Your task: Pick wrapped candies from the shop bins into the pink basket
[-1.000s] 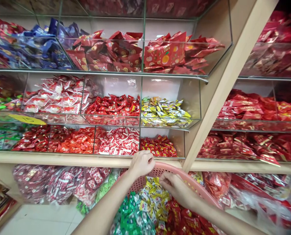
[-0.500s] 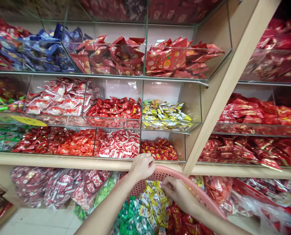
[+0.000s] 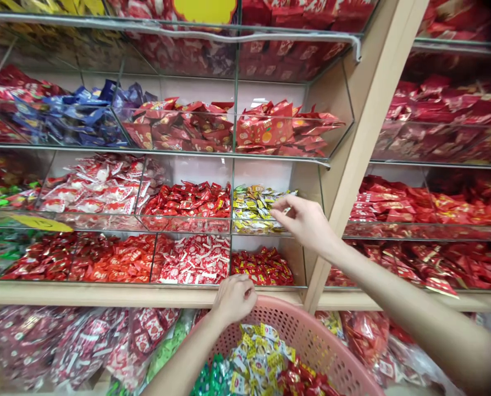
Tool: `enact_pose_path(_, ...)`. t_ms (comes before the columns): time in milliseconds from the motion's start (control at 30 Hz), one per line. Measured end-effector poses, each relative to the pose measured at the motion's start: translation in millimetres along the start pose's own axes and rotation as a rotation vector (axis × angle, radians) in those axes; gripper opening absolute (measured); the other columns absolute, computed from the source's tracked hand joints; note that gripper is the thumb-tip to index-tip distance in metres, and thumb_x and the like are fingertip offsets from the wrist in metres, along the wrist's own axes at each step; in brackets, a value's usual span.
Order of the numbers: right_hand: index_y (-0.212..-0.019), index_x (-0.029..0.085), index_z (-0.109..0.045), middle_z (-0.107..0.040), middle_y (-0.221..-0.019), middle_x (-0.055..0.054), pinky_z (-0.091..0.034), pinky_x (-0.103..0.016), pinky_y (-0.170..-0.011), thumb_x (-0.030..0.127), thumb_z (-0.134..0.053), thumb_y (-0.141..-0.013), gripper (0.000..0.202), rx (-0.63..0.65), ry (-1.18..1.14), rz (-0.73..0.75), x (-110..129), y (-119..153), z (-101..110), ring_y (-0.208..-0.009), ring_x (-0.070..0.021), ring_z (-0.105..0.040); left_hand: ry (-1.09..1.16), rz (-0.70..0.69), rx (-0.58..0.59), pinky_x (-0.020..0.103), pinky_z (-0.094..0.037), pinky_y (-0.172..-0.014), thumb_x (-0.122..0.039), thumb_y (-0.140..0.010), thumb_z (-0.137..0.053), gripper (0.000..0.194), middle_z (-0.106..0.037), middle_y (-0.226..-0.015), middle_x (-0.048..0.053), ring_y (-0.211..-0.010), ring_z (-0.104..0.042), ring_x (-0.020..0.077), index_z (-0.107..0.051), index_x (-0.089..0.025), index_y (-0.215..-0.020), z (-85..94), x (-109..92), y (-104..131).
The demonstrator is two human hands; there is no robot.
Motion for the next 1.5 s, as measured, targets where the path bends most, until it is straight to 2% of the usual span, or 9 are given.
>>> enact_pose_path(100, -0.077, 0.018, -0.063, -0.066, -0.075, -0.001, -0.037, -0.023, -0.062, 0.025, -0.057, -0.077, 0.009, 0.027, 0.128, -0.066, -21, -32, -5, -0.064, -0.0118, -0.054, 0.013, 0.001, -0.012, 0.024, -0.032, -0.059, -0.016, -0.075, -0.046, 0.018, -0.060, -0.069, -0.001, -0.067, -0.054, 0.0134, -0.061, -0.019, -0.066, -0.5, 1, 1)
enact_pose_path(200, -0.067, 0.019, -0.061, -0.064, -0.068, -0.001, -0.036, -0.023, -0.060, 0.030, -0.059, -0.074, 0.013, 0.155, 0.257, -0.184, -39, -49, -25, -0.067, -0.0142, -0.056, 0.016, -0.002, -0.028, 0.024, -0.032, -0.059, -0.015, -0.074, -0.046, 0.017, -0.060, -0.069, -0.001, -0.068, -0.054, 0.0136, -0.061, -0.019, -0.066, -0.4, 2, 1)
enact_pose_path(300, -0.065, 0.020, -0.062, -0.065, -0.070, -0.004, -0.035, -0.024, -0.057, 0.039, -0.063, -0.070, 0.020, 0.249, 0.356, -0.285, -46, -53, -43, -0.070, -0.0170, -0.057, 0.013, -0.006, -0.036, 0.024, -0.032, -0.059, -0.016, -0.073, -0.046, 0.017, -0.059, -0.068, -0.001, -0.067, -0.053, 0.0136, -0.061, -0.019, -0.066, 0.1, 2, 1)
enact_pose_path(467, -0.070, 0.021, -0.063, -0.066, -0.081, -0.006, -0.036, -0.025, -0.056, 0.044, -0.067, -0.063, 0.024, 0.326, 0.430, -0.347, -48, -51, -60, -0.073, -0.0185, -0.059, 0.022, -0.009, -0.033, 0.024, -0.031, -0.058, -0.015, -0.073, -0.045, 0.017, -0.059, -0.068, 0.000, -0.067, -0.053, 0.0136, -0.060, -0.019, -0.066, -0.4, 3, 0)
enact_pose_path(700, -0.069, 0.020, -0.065, -0.066, -0.077, -0.004, -0.037, -0.023, -0.055, 0.040, -0.068, -0.061, 0.021, 0.391, 0.392, -0.353, -55, -50, -67, -0.070, -0.0166, -0.059, 0.033, -0.004, -0.015, 0.025, -0.032, -0.059, -0.016, -0.073, -0.046, 0.018, -0.060, -0.069, 0.000, -0.068, -0.054, 0.0144, -0.062, -0.019, -0.067, -3.0, 4, 1)
enact_pose_path(933, -0.075, 0.019, -0.068, -0.068, -0.083, -0.006, -0.039, -0.023, -0.058, 0.029, -0.063, -0.063, 0.016, 0.376, 0.461, -0.361, -51, -50, -65, -0.073, -0.0169, -0.060, 0.006, -0.001, -0.006, 0.025, -0.033, -0.060, -0.017, -0.075, -0.046, 0.019, -0.060, -0.070, 0.000, -0.069, -0.055, 0.0143, -0.063, -0.019, -0.068, -1.9, 3, 0)
enact_pose_path(1233, -0.079, 0.015, -0.068, -0.067, -0.085, -0.011, -0.040, -0.025, -0.057, 0.028, -0.059, -0.065, 0.022, 0.299, 0.461, -0.322, -49, -49, -60, -0.071, -0.0185, -0.060, 0.007, 0.007, 0.018, 0.025, -0.034, -0.061, -0.017, -0.076, -0.045, 0.020, -0.061, -0.071, 0.000, -0.070, -0.055, 0.0144, -0.064, -0.019, -0.069, -1.3, 2, 0)
enact_pose_path(1500, -0.074, 0.016, -0.067, -0.067, -0.080, -0.009, -0.038, -0.025, -0.054, 0.035, -0.065, -0.060, 0.023, 0.397, 0.449, -0.353, -57, -52, -68, -0.071, -0.0195, -0.060, 0.007, 0.004, 0.002, 0.025, -0.034, -0.060, -0.017, -0.076, -0.045, 0.019, -0.060, -0.070, 0.000, -0.069, -0.054, 0.0142, -0.063, -0.019, -0.068, -1.0, 2, -1)
Point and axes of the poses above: each hand's wrist, its own y-axis away from the middle knuckle, its own z-axis out of the back of the hand, x = y × z, the point moved 8 cm from there along -y, towards the middle knuckle
